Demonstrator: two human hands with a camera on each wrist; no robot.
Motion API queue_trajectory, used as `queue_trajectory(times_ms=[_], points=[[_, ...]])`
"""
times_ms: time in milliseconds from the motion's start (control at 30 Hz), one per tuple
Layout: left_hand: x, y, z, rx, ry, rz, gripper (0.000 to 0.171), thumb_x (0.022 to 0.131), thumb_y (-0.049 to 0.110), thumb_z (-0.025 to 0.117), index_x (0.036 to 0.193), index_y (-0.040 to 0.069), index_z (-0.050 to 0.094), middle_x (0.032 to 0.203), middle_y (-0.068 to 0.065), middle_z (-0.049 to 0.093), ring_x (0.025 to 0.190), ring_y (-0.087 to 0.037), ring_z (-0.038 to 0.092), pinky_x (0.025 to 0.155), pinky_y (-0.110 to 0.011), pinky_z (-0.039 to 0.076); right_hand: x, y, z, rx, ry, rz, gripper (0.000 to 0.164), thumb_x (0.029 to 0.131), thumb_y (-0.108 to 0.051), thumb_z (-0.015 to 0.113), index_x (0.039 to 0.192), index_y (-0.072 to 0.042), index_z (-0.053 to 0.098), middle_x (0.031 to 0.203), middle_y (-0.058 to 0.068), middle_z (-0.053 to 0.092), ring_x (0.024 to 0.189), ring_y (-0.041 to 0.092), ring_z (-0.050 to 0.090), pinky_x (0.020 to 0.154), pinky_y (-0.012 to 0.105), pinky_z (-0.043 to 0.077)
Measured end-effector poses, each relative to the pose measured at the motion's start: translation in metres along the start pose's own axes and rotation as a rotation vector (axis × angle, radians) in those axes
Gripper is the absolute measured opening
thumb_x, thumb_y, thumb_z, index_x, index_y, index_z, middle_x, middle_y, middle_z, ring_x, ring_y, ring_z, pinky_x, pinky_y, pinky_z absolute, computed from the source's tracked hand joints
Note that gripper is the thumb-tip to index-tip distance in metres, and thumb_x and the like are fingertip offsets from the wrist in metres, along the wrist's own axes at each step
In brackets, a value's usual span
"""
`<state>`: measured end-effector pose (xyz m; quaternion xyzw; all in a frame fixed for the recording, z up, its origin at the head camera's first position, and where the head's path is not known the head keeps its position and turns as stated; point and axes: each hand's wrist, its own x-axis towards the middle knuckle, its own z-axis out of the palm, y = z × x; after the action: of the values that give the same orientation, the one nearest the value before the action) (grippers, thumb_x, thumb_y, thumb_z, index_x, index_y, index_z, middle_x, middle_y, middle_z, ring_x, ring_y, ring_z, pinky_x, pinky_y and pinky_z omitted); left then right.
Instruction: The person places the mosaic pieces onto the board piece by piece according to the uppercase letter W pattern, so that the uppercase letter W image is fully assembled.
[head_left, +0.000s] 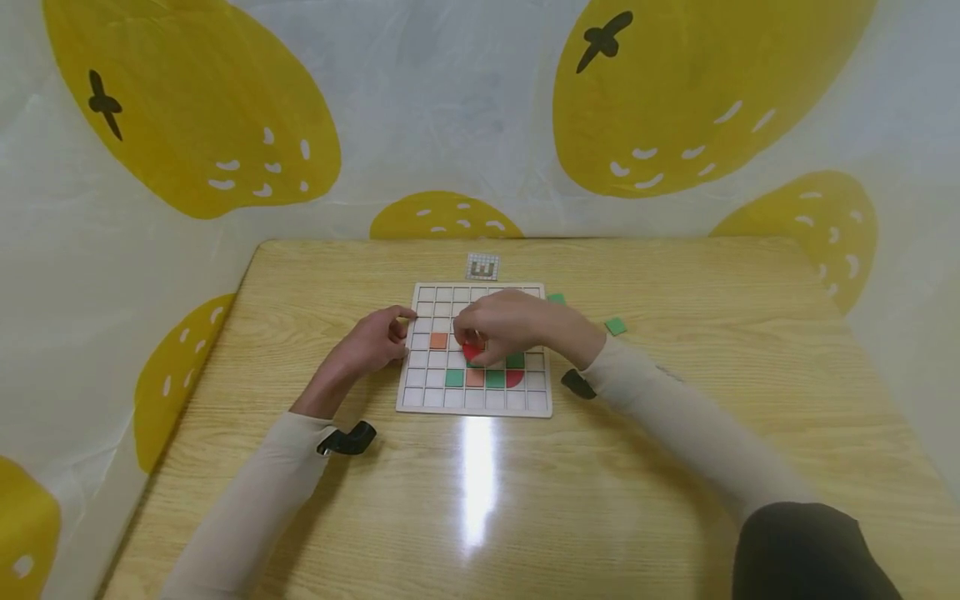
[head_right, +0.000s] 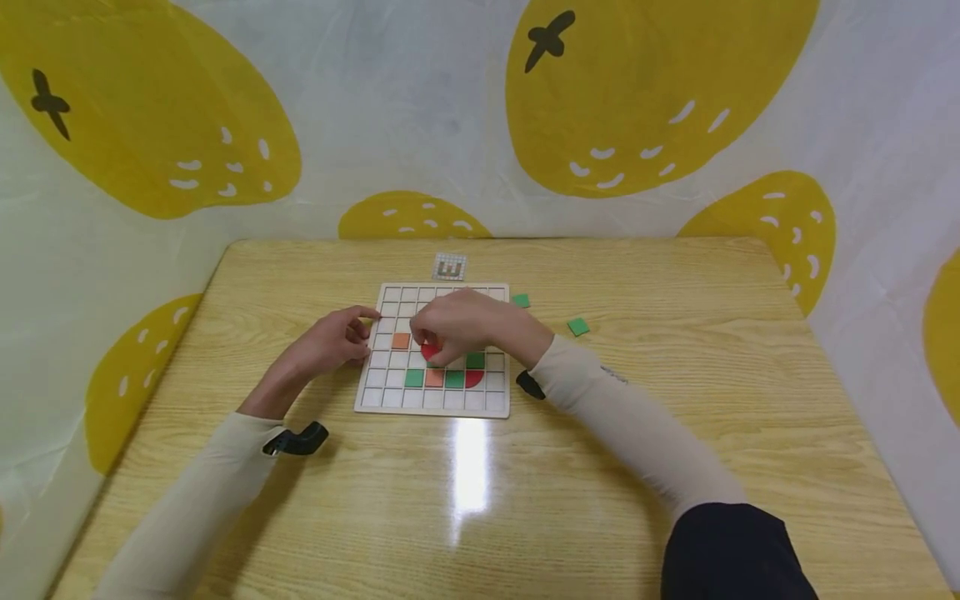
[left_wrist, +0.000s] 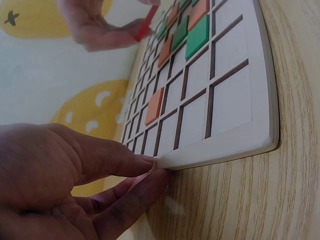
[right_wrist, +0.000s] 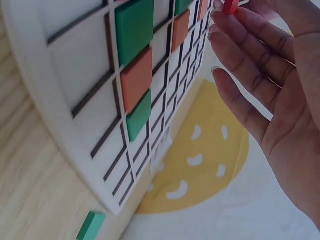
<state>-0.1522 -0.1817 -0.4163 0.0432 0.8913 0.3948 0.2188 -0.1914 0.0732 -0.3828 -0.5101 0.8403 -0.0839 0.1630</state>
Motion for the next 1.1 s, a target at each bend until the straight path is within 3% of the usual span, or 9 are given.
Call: queue_trajectory(times_ms=[500, 733, 1100], points=[[-0.002, 0.004, -0.002, 0.022, -0.004, -0.004, 0.059, 0.091, -0.008, 0.065, 0.146, 0.002, 0.048, 0.113, -0.020, 0.057, 0.091, -0.026, 0.056, 0.066, -0.029, 0.048, 0.029, -0.020, 0.012, -0.043, -0.044, -0.049, 0.018, 0.089, -0.035, 0.073, 0.098, -0.021, 0.067, 0.086, -0.009, 0.061, 0.075, 0.007, 0.054, 0.066, 0.025, 0.044], [-0.001, 0.002, -0.002, 0.043, -0.001, 0.012, 0.058, 0.091, -0.008, 0.065, 0.146, 0.002, 0.048, 0.113, -0.020, 0.058, 0.093, -0.026, 0.058, 0.069, -0.030, 0.049, 0.037, -0.027, 0.018, -0.116, -0.033, -0.093, 0.016, 0.090, -0.036, 0.071, 0.100, -0.023, 0.068, 0.087, -0.012, 0.059, 0.077, 0.004, 0.055, 0.064, 0.023, 0.046], [0.001, 0.000, -0.001, 0.043, 0.001, 0.019, 0.057, 0.091, -0.008, 0.064, 0.145, 0.002, 0.049, 0.113, -0.021, 0.059, 0.094, -0.027, 0.059, 0.070, -0.030, 0.050, 0.044, -0.032, 0.022, -0.137, -0.048, -0.111, 0.019, 0.092, -0.036, 0.072, 0.106, -0.024, 0.071, 0.095, -0.011, 0.060, 0.080, 0.005, 0.056, 0.067, 0.024, 0.048]])
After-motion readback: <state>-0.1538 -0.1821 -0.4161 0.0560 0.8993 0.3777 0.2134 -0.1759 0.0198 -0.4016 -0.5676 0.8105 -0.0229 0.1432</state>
